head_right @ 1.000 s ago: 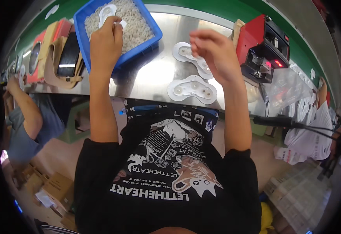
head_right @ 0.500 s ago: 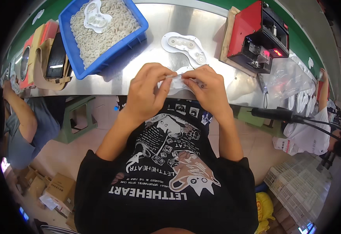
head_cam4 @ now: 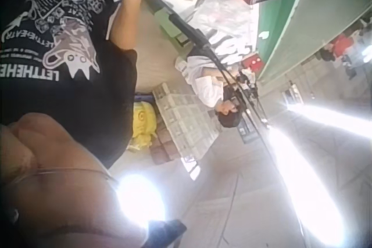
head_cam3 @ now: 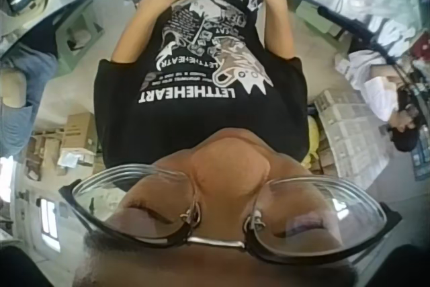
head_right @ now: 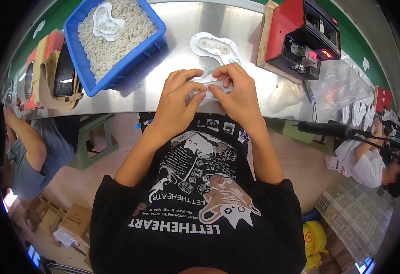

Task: Assembling electronic components using an electric screwdriver on a factory assembly line.

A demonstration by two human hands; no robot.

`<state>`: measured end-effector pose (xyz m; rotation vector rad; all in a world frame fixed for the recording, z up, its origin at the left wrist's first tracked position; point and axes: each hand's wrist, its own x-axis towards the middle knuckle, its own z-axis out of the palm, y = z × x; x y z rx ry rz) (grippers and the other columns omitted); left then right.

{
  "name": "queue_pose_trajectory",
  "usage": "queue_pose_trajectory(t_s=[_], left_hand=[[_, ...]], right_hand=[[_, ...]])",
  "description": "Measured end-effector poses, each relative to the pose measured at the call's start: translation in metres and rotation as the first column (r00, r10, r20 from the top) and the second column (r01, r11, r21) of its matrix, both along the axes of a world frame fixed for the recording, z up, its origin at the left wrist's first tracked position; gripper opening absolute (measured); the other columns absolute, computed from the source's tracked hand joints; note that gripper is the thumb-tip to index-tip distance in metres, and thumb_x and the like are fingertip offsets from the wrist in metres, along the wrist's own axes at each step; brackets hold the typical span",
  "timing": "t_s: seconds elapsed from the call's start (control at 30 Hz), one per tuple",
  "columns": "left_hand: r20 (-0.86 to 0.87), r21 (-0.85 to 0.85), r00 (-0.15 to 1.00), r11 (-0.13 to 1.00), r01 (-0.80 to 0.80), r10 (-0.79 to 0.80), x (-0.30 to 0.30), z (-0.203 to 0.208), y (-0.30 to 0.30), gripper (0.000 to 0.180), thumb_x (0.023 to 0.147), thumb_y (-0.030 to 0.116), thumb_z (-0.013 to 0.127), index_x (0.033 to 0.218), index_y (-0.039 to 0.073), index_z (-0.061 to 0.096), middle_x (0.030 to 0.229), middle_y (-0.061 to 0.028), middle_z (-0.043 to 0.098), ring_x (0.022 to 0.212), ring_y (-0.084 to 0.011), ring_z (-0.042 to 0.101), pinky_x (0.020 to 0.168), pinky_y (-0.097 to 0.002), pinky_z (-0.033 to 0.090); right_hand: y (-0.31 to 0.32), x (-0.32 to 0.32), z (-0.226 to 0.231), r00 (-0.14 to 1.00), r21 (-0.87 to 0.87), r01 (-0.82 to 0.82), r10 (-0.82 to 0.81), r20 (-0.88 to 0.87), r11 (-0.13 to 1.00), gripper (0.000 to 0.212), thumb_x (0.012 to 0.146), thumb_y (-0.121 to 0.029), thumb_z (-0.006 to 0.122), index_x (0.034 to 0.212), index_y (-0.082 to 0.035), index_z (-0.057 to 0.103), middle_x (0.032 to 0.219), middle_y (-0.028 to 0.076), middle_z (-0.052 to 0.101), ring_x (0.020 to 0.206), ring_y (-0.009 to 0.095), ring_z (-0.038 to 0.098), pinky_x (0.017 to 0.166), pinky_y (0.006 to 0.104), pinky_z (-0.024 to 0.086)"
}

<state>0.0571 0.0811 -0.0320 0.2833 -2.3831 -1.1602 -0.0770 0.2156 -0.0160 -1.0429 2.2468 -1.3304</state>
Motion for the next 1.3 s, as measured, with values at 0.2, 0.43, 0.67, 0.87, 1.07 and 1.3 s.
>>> queue_pose_trajectory(t_s=[0.2, 0.43, 0.67, 0.87, 1.07, 1.3], left_hand=[[-0.011, -0.023, 1.000, 0.999, -0.023, 0.023, -0.007, -0.010, -0.001, 0.008, 0.083, 0.003, 0.073, 0.091, 0.002, 0.071, 0.110, -0.0104, 0.070, 0.108, -0.0325, 0.060, 0.094, -0.0418, 0.048], [-0.035, 0.000, 0.997, 0.998, -0.062, 0.062, -0.016, -0.007, -0.002, 0.010, 0.081, 0.001, 0.074, 0.090, 0.002, 0.070, 0.101, -0.0105, 0.070, 0.099, -0.0323, 0.062, 0.089, -0.0416, 0.049], [0.010, -0.009, 1.000, 1.000, 0.021, -0.021, -0.024, -0.001, -0.009, 0.013, 0.078, -0.002, 0.074, 0.090, 0.001, 0.069, 0.097, -0.0115, 0.070, 0.095, -0.0323, 0.064, 0.084, -0.0400, 0.051], [0.065, -0.048, 0.993, 0.994, 0.099, -0.096, -0.029, 0.006, -0.011, 0.014, 0.078, 0.000, 0.074, 0.091, 0.001, 0.070, 0.096, -0.0121, 0.071, 0.094, -0.0318, 0.065, 0.085, -0.0396, 0.052], [0.013, -0.149, 1.000, 0.989, 0.007, -0.006, -0.040, 0.004, 0.009, 0.011, 0.079, 0.000, 0.068, 0.090, 0.001, 0.065, 0.097, -0.0147, 0.067, 0.092, -0.0339, 0.063, 0.083, -0.0414, 0.051], [-0.009, -0.183, 1.000, 0.983, -0.005, 0.004, -0.032, -0.005, 0.004, 0.011, 0.084, 0.003, 0.067, 0.094, -0.002, 0.065, 0.095, -0.0176, 0.066, 0.088, -0.0339, 0.063, 0.081, -0.0416, 0.050]], right_hand=[[0.001, 0.003, -0.001, 0.999, 0.026, -0.012, 0.013, -0.032, 1.000, 0.021, 0.078, 0.000, 0.078, 0.095, -0.001, 0.066, 0.084, 0.003, 0.062, 0.076, 0.012, 0.054, 0.070, 0.0245, 0.044], [0.091, -0.002, 0.025, 0.567, -0.598, 0.105, -0.542, -0.620, 0.794, 0.027, 0.083, 0.006, 0.074, 0.106, 0.003, 0.060, 0.104, 0.016, 0.062, 0.094, 0.027, 0.061, 0.085, 0.0383, 0.051], [0.205, -0.048, 0.038, 0.342, -0.764, 0.445, -0.877, -0.338, 0.468, 0.059, 0.083, -0.001, 0.074, 0.134, 0.002, 0.045, 0.124, 0.017, 0.061, 0.108, 0.026, 0.062, 0.100, 0.0413, 0.051], [0.218, -0.054, -0.010, 0.714, -0.417, 0.685, -0.663, 0.225, 0.597, 0.041, 0.082, 0.006, 0.076, 0.119, 0.000, 0.059, 0.089, 0.009, 0.066, 0.072, 0.018, 0.067, 0.073, 0.0319, 0.055], [0.204, -0.046, -0.004, 0.735, -0.421, 0.677, -0.582, 0.348, 0.604, 0.031, 0.079, 0.005, 0.079, 0.102, -0.002, 0.060, 0.083, 0.007, 0.064, 0.069, 0.017, 0.065, 0.068, 0.0309, 0.054], [0.196, -0.037, -0.015, 0.852, -0.499, 0.470, -0.227, 0.472, 0.728, 0.036, 0.075, -0.001, 0.084, 0.104, -0.002, 0.062, 0.085, 0.005, 0.064, 0.080, 0.014, 0.065, 0.071, 0.0278, 0.052]])
